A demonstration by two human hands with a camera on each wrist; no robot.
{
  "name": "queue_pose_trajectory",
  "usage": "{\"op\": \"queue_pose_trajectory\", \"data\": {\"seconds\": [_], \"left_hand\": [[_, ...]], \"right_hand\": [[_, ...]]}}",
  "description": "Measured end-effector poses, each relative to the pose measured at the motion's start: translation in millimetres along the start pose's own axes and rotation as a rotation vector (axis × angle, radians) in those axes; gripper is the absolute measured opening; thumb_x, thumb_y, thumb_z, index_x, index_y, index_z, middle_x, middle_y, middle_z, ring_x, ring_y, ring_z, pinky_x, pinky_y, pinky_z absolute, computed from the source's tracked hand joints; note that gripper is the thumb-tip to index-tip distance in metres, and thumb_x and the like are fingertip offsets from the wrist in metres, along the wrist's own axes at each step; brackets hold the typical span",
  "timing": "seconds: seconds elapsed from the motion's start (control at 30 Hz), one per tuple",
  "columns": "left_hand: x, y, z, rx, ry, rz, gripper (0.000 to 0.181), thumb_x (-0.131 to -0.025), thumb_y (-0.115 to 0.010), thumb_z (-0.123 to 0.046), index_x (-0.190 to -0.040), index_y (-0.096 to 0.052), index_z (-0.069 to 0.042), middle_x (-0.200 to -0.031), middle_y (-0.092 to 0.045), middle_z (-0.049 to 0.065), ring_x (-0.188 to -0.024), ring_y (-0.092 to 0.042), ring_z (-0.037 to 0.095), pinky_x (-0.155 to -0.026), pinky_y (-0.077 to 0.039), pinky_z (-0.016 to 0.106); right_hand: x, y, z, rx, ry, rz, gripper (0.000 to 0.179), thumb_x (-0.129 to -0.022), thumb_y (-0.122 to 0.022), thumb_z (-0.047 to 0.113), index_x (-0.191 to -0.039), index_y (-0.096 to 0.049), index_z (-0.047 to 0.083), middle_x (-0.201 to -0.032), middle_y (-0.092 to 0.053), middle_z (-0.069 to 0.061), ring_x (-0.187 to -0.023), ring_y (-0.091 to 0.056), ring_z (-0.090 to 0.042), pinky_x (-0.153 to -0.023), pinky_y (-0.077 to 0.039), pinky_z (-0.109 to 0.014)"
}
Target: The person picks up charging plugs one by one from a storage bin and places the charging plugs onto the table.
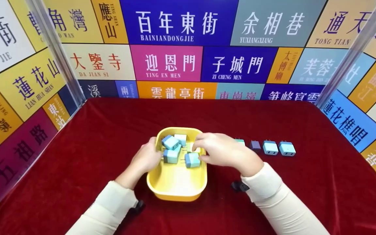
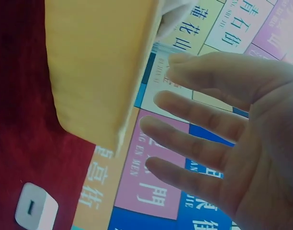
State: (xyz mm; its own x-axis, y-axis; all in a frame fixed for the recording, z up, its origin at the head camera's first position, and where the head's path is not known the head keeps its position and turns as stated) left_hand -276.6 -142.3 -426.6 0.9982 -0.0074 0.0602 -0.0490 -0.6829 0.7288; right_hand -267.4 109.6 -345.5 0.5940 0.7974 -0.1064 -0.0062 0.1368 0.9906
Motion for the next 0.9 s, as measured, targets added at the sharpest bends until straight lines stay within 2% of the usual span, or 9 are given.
{"op": "queue_pose_trajectory", "data": {"seconds": [0.27,0.5,0.8,0.9], "left_hand": [[-0.2,-0.2,-0.3,0.000,0.009,0.009,0.062,-0.102,-0.056,-0.014,-0.160,-0.037,-0.003,-0.145,-0.062,0.023,-0.126,-0.064,0.034,-0.102,-0.056,0.053],[-0.9,-1.4,0.3,0.005,-0.007,0.005,0.061,-0.102,-0.056,-0.013,-0.160,-0.039,-0.002,-0.143,-0.063,0.023,-0.125,-0.065,0.035,-0.101,-0.057,0.053],[0.1,-1.2,0.3,0.005,-0.001,0.008,0.059,-0.102,-0.056,-0.014,-0.158,-0.041,-0.003,-0.141,-0.064,0.022,-0.124,-0.065,0.034,-0.101,-0.057,0.053],[0.8,-0.4,-0.2,-0.002,-0.001,0.002,0.058,-0.102,-0.057,-0.014,-0.157,-0.042,-0.004,-0.138,-0.066,0.022,-0.121,-0.066,0.034,-0.098,-0.058,0.053]], "right_hand": [[-12.2,-21,8,0.015,0.067,-0.006,0.019,-0.094,-0.079,0.014,-0.113,-0.080,0.011,-0.109,-0.067,-0.005,-0.095,-0.063,-0.021,-0.085,-0.059,-0.039],[-16.5,-38,15,0.067,0.128,-0.064,0.015,-0.093,-0.080,0.011,-0.108,-0.079,0.010,-0.101,-0.063,-0.005,-0.090,-0.060,-0.022,-0.080,-0.058,-0.037],[-18.3,-49,25,0.210,0.028,-0.039,0.012,-0.093,-0.078,0.014,-0.104,-0.077,0.009,-0.098,-0.062,-0.006,-0.085,-0.059,-0.023,-0.076,-0.057,-0.037],[-18.6,-52,28,0.248,0.005,-0.044,0.008,-0.094,-0.074,0.014,-0.097,-0.077,0.008,-0.094,-0.063,-0.007,-0.078,-0.060,-0.025,-0.071,-0.057,-0.038]]}}
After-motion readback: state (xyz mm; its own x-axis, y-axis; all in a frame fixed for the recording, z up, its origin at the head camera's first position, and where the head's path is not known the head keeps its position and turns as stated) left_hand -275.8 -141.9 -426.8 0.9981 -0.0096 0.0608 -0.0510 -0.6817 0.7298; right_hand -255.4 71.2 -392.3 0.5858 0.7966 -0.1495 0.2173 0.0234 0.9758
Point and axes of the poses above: each hand's wrist, its own x-axis away from the middle knuckle, its own y-axis out of the back of the hand, z = x × y, the point moved 2 cm from there along -x, towards the middle knuckle
